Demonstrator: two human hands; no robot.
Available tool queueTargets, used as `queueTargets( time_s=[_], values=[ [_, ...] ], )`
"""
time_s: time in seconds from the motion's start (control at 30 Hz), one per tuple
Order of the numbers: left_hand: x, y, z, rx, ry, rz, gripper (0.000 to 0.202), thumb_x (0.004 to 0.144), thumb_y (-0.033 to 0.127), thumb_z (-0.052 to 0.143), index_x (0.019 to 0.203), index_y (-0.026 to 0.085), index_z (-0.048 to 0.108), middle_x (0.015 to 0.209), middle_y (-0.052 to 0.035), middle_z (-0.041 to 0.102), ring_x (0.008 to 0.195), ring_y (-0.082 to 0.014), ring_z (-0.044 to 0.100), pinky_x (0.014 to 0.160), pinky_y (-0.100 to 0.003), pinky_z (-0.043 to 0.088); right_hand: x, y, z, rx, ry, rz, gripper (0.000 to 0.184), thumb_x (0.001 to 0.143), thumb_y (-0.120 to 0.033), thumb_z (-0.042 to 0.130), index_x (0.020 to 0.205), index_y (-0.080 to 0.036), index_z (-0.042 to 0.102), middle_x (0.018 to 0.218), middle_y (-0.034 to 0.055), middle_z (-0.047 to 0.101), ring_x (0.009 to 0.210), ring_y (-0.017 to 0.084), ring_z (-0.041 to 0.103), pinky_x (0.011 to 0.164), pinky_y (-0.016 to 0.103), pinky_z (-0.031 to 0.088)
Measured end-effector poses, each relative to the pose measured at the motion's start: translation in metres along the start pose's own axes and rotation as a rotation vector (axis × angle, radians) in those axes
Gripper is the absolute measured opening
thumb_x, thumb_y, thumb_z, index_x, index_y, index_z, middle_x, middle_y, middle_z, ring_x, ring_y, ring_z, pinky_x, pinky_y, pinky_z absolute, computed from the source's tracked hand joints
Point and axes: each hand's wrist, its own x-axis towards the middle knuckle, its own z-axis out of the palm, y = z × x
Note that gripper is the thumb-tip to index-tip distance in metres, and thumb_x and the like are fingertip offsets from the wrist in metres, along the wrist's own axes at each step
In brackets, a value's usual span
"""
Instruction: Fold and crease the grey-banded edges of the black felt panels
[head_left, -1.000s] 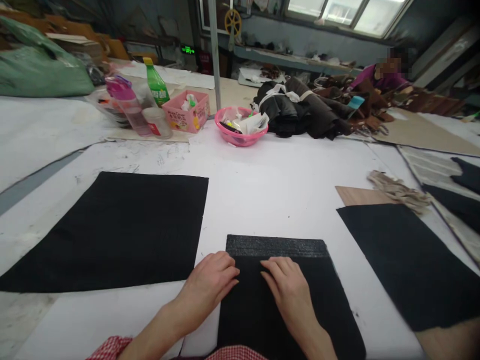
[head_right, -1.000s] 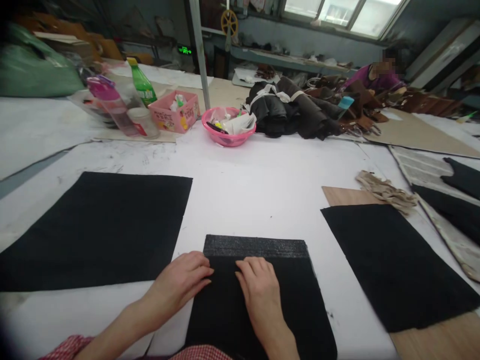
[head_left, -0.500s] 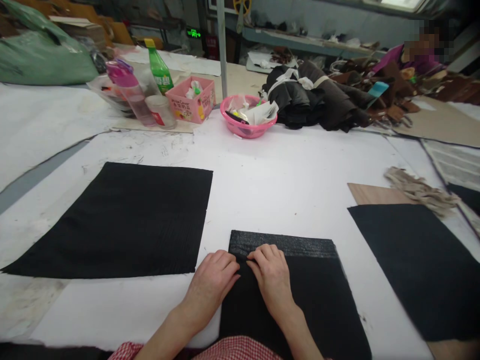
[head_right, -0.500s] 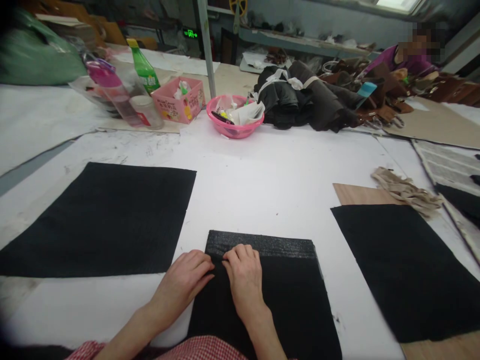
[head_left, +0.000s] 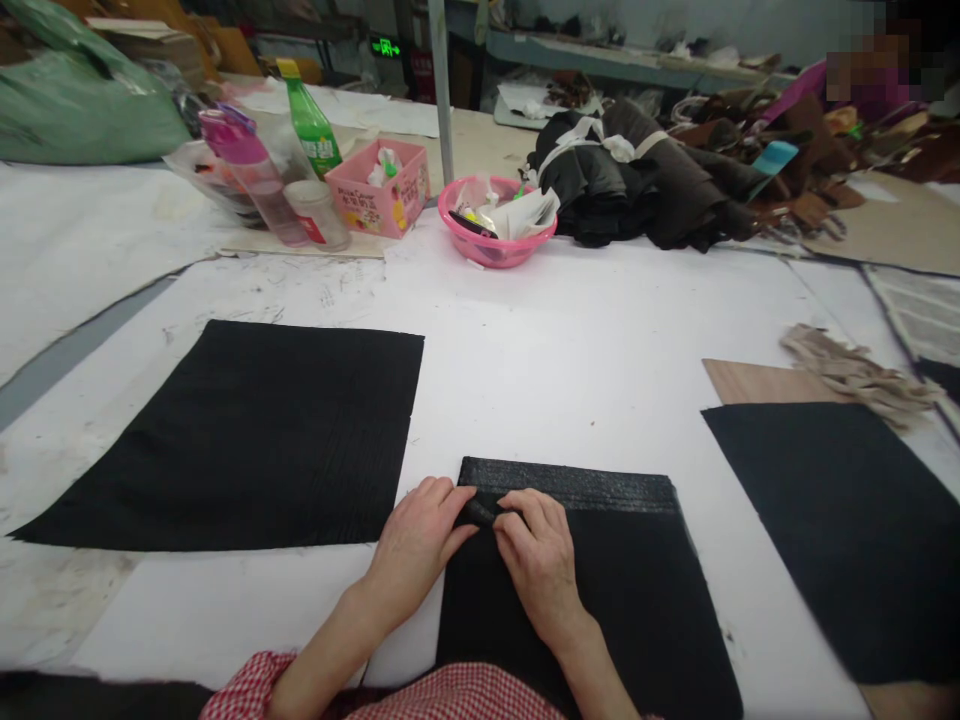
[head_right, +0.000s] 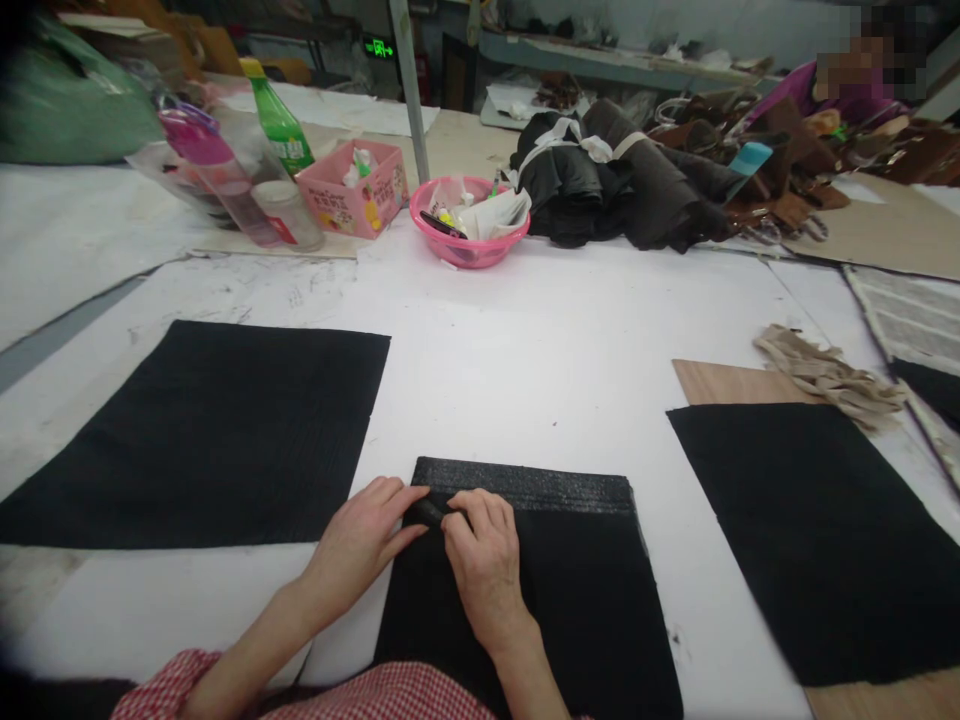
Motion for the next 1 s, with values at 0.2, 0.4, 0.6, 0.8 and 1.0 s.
queueTargets(
  time_s=[0.2,0.4,0.6,0.8,1.0],
  values=[
    [0.0058,0.0061,-0.0073,-0.066,0.007,-0.027,0.021,0.083,0.017,0.07,0.097,0.023,0.056,0.099,-0.0012,0.053,0.097,-0.0222,0.052,0.081,-0.035,0.046,0.0008,0.0025,0.0022,0.041,-0.035,0.007,0.014,0.093,-0.007,0.053,0.09,-0.021,0.053,0.109,0.0029,0.061,0.114,0.022,0.05,0.1,0.042,0.039],
    [0.0045,0.0065,-0.006,-0.105,0.009,-0.016,0.024,0.084,0.013,0.067,0.101,0.022,0.053,0.102,-0.0019,0.052,0.098,-0.0219,0.051,0.082,-0.036,0.047,-0.0006,0.002,0.0022,0.039,-0.032,0.018,0.012,0.094,-0.009,0.052,0.09,-0.021,0.052,0.103,0.0021,0.061,0.112,0.021,0.051,0.102,0.042,0.041],
    [0.0017,0.0029,-0.0026,-0.067,0.034,0.009,0.04,0.086,0.016,0.066,0.122,0.023,0.05,0.107,-0.0042,0.052,0.101,-0.0228,0.051,0.087,-0.04,0.049,0.0003,0.0007,0.0018,0.013,-0.002,0.014,0.011,0.094,-0.009,0.052,0.092,-0.02,0.053,0.096,0.0033,0.061,0.107,0.02,0.053,0.1,0.041,0.043],
    [-0.0006,0.0048,-0.0007,-0.004,0.116,0.119,0.036,0.087,0.007,0.057,0.118,0.026,0.055,0.112,-0.006,0.051,0.103,-0.0237,0.05,0.087,-0.041,0.048,-0.0002,-0.0017,-0.0001,0.017,0.004,0.002,0.016,0.094,-0.006,0.049,0.089,-0.02,0.053,0.087,0.0017,0.06,0.103,0.019,0.055,0.097,0.038,0.046],
    [0.0018,0.0055,-0.0031,0.007,0.033,0.132,0.013,0.087,0.009,0.054,0.082,0.021,0.055,0.093,-0.0034,0.05,0.09,-0.0227,0.048,0.077,-0.038,0.045,-0.0016,-0.0034,-0.0019,-0.034,0.006,0.034,0.021,0.095,-0.01,0.048,0.111,-0.021,0.057,0.095,0.004,0.063,0.104,0.021,0.055,0.094,0.04,0.048]
  ],
)
